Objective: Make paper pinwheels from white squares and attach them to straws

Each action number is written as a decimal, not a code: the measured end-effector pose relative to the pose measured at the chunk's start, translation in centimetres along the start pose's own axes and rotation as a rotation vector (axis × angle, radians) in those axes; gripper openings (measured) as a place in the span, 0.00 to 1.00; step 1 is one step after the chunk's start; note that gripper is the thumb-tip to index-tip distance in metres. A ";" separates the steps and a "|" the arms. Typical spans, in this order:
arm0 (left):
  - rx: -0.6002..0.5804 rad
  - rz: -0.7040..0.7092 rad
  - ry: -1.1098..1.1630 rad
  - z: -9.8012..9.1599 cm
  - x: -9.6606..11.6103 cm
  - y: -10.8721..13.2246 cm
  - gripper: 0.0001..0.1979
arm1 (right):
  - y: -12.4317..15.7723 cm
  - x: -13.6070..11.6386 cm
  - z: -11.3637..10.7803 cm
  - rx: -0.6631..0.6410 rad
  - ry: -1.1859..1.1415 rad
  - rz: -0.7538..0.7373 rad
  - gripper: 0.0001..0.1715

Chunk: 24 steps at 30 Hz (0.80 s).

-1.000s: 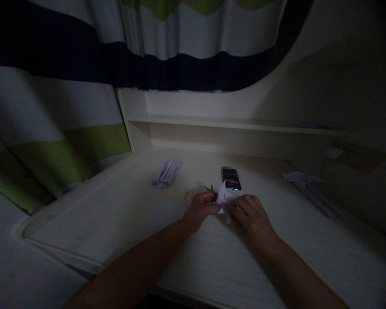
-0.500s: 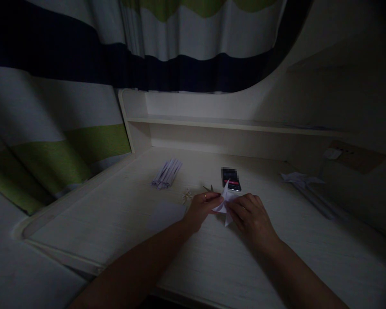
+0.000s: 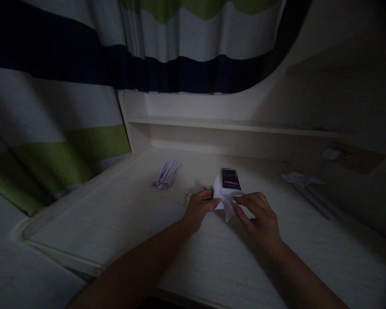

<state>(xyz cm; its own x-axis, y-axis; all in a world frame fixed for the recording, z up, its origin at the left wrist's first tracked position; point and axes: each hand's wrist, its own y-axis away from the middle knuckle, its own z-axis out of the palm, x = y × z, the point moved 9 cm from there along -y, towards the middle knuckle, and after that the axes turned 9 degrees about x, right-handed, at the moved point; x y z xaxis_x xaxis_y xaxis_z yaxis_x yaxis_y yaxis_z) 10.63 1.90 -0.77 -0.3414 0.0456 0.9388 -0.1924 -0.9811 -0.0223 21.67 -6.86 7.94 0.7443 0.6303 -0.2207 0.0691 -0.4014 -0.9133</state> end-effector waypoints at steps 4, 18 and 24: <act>0.040 -0.048 0.093 -0.4 -0.1 -0.1 0.16 | 0.3 3.7 -1.0 0.114 -0.045 0.381 0.07; 0.010 -0.103 0.047 0.1 -1.3 0.2 0.16 | 4.9 6.3 6.0 -0.120 -0.673 1.066 0.13; 0.012 -0.091 0.018 0.2 -1.1 0.1 0.17 | 4.2 6.7 5.1 -0.032 -0.652 0.920 0.13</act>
<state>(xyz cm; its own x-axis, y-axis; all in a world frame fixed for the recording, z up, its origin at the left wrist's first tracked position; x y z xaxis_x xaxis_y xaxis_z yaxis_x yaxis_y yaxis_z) 11.18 1.75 -1.76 -0.3399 0.1378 0.9303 -0.2126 -0.9749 0.0667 23.57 -0.97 0.90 0.0324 0.3092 -0.9504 -0.3030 -0.9032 -0.3042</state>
